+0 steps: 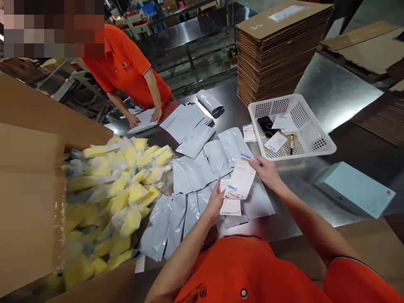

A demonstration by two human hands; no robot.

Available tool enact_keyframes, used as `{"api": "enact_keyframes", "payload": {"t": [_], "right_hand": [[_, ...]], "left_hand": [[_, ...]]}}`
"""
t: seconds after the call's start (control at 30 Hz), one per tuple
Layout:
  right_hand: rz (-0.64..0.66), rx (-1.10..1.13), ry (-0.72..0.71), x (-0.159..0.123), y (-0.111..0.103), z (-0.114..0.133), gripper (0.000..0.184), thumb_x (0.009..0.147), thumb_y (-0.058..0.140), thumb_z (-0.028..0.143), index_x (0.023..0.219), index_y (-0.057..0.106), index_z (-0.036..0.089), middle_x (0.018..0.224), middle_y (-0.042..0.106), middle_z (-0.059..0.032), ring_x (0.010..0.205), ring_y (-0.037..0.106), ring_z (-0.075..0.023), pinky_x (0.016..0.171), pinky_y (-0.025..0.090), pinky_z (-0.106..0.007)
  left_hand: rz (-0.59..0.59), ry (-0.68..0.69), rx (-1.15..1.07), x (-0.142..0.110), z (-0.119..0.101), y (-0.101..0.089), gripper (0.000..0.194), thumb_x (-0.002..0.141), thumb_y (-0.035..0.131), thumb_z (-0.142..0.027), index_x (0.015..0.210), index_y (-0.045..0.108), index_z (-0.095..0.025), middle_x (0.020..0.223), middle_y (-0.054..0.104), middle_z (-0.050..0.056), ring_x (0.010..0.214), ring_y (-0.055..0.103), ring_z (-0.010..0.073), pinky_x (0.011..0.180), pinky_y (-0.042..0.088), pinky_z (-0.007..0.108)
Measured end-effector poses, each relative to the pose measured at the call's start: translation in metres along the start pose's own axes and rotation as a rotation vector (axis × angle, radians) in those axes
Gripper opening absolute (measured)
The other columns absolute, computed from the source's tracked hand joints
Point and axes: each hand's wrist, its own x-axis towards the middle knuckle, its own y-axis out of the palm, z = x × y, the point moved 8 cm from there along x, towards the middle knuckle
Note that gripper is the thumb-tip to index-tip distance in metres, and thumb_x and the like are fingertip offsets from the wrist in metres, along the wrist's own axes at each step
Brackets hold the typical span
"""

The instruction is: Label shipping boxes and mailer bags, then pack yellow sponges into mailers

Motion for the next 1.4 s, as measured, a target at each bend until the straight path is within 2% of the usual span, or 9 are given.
{"api": "enact_keyframes", "payload": {"t": [0.1,0.2,0.27,0.43,0.63,0.83,1.07,1.23,1.4], "right_hand": [[0.029,-0.016,-0.044,-0.001,0.009,-0.004,0.034,0.084,0.054,0.050,0.073,0.059,0.018,0.060,0.051,0.0027,0.059,0.045,-0.0126,0.056,0.034,-0.025],[0.032,-0.044,-0.053,0.000,0.019,-0.011,0.034,0.085,0.051,0.050,0.072,0.057,0.019,0.064,0.055,0.0007,0.061,0.047,-0.0137,0.059,0.034,-0.026],[0.020,-0.078,-0.046,0.001,0.024,-0.014,0.035,0.086,0.049,0.050,0.071,0.055,0.020,0.063,0.054,0.0005,0.060,0.047,-0.0141,0.058,0.034,-0.027],[0.046,-0.194,-0.161,0.001,0.031,-0.004,0.030,0.092,0.046,0.042,0.075,0.058,0.020,0.070,0.061,-0.0014,0.065,0.054,-0.0149,0.062,0.037,-0.026],[0.056,-0.393,-0.290,-0.002,0.032,0.006,0.030,0.097,0.041,0.037,0.081,0.061,0.021,0.081,0.068,-0.0046,0.073,0.059,-0.0173,0.067,0.038,-0.028],[-0.062,-0.377,-0.196,0.002,0.018,-0.001,0.035,0.096,0.040,0.041,0.071,0.054,0.021,0.069,0.062,-0.0032,0.065,0.054,-0.0158,0.062,0.034,-0.027],[-0.148,-0.177,-0.040,0.005,0.003,-0.011,0.042,0.087,0.047,0.055,0.062,0.044,0.021,0.057,0.049,0.0019,0.056,0.043,-0.0128,0.056,0.030,-0.026],[-0.141,-0.091,0.022,0.007,0.001,-0.018,0.046,0.082,0.051,0.060,0.060,0.039,0.021,0.054,0.040,0.0039,0.056,0.036,-0.0121,0.055,0.029,-0.026],[-0.129,0.061,0.084,0.011,-0.004,-0.030,0.045,0.083,0.048,0.059,0.061,0.040,0.021,0.058,0.039,0.0034,0.061,0.036,-0.0126,0.056,0.030,-0.026]], "left_hand": [[0.032,-0.005,0.056,0.004,0.008,-0.007,0.075,0.065,0.084,-0.031,0.134,0.055,-0.023,0.106,0.074,0.005,0.079,0.070,0.0173,0.068,0.051,0.025],[0.086,-0.084,0.097,0.006,0.017,-0.011,0.060,0.056,0.085,-0.033,0.109,0.069,-0.011,0.088,0.075,0.009,0.072,0.068,0.0214,0.060,0.046,0.025],[0.118,-0.122,0.084,0.004,0.018,-0.010,0.053,0.056,0.083,-0.045,0.093,0.072,-0.009,0.083,0.075,0.012,0.075,0.069,0.0257,0.063,0.047,0.029],[0.256,-0.109,0.038,-0.003,0.004,0.010,0.076,0.065,0.057,-0.084,0.087,0.070,-0.012,0.088,0.072,0.013,0.085,0.066,0.0278,0.073,0.049,0.034],[0.215,0.123,0.486,-0.003,-0.023,0.019,0.035,0.075,0.072,-0.049,0.069,0.066,-0.015,0.081,0.062,0.002,0.076,0.055,0.0156,0.071,0.042,0.025],[0.241,0.087,0.455,-0.004,-0.022,0.035,0.040,0.082,0.059,-0.056,0.076,0.067,-0.017,0.083,0.062,0.004,0.080,0.056,0.0188,0.075,0.044,0.029],[0.124,0.117,0.570,0.003,-0.026,0.036,0.039,0.075,0.064,-0.053,0.061,0.062,-0.017,0.076,0.060,0.003,0.080,0.055,0.0191,0.075,0.042,0.028],[0.183,0.107,0.574,0.003,-0.023,0.043,0.036,0.075,0.066,-0.050,0.065,0.065,-0.015,0.077,0.056,0.002,0.077,0.052,0.0169,0.075,0.040,0.028],[0.104,0.167,0.668,0.009,-0.028,0.040,0.039,0.075,0.065,-0.046,0.051,0.051,-0.018,0.064,0.043,-0.002,0.072,0.046,0.0154,0.076,0.037,0.028]]}}
